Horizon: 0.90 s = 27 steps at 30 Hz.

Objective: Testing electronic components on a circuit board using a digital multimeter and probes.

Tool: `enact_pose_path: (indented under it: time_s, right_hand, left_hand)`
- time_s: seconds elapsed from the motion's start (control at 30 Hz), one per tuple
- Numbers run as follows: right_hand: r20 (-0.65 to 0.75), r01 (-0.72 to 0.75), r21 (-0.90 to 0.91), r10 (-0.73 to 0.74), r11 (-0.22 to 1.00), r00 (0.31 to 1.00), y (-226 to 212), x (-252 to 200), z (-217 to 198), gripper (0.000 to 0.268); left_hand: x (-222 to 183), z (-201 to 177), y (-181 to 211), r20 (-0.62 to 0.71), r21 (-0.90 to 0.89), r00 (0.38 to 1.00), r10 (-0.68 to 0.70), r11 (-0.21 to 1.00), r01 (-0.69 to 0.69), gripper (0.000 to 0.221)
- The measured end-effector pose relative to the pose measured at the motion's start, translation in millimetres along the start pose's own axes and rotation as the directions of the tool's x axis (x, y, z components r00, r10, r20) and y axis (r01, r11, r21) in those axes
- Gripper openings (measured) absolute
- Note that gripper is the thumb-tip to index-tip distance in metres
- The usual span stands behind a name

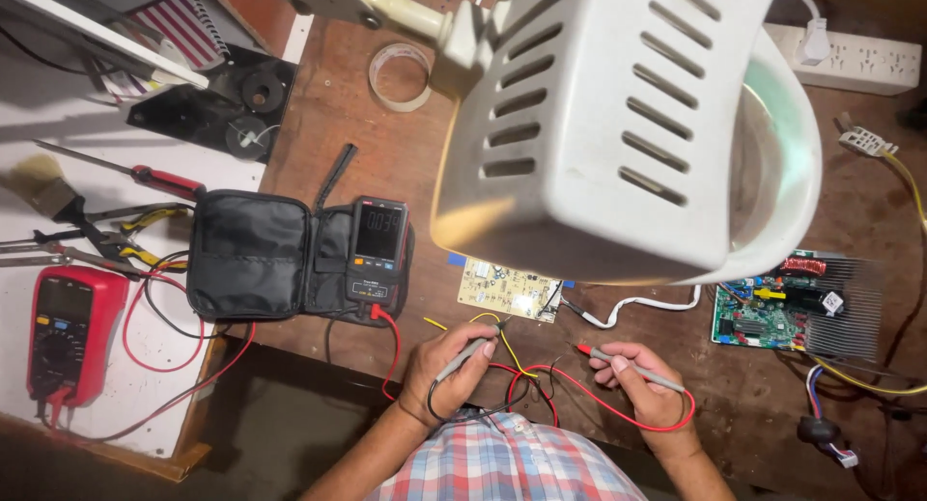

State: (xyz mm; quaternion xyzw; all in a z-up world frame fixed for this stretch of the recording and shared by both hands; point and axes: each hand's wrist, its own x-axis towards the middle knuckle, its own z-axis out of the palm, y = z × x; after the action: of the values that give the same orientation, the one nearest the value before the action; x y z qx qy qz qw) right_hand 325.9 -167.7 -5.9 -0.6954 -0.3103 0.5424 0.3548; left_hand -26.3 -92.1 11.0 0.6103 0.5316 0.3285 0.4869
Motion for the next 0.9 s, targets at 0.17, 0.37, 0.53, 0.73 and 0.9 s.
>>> enact_pose_path:
  time_s: [0.17,0.37,0.53,0.73,0.9]
  right_hand:
    - [-0.045,-0.049,-0.066,0.046,0.997,0.998,-4,2,17,0.03]
    - [-0.051,0.003,-0.399,-0.026,0.917,0.998,-37,-5,38,0.024]
    - [0.091,0.208,-0.606,-0.192,0.768,0.977,-69,-9,57,0.02]
    - [0.1,0.172,-0.655,-0.142,0.736,0.985,-65,-3,61,0.02]
    - [0.092,0.139,-0.635,-0.104,0.76,0.99,-63,-2,58,0.019]
  left_hand:
    - [-9,-15,-15,0.01,-0.107,1.0,0.004,0.994,-0.003,0.026]
    - [-5,-27,-25,0.01,-0.11,0.999,0.032,0.993,-0.031,0.026]
    - [4,-33,-21,0.013,-0.059,0.998,0.059,0.997,-0.058,0.028]
    - [33,-20,-12,-0.038,0.045,0.929,0.369,0.929,-0.367,0.016]
    - [54,3,-27,-0.075,0.282,0.945,0.319,0.916,-0.287,0.025]
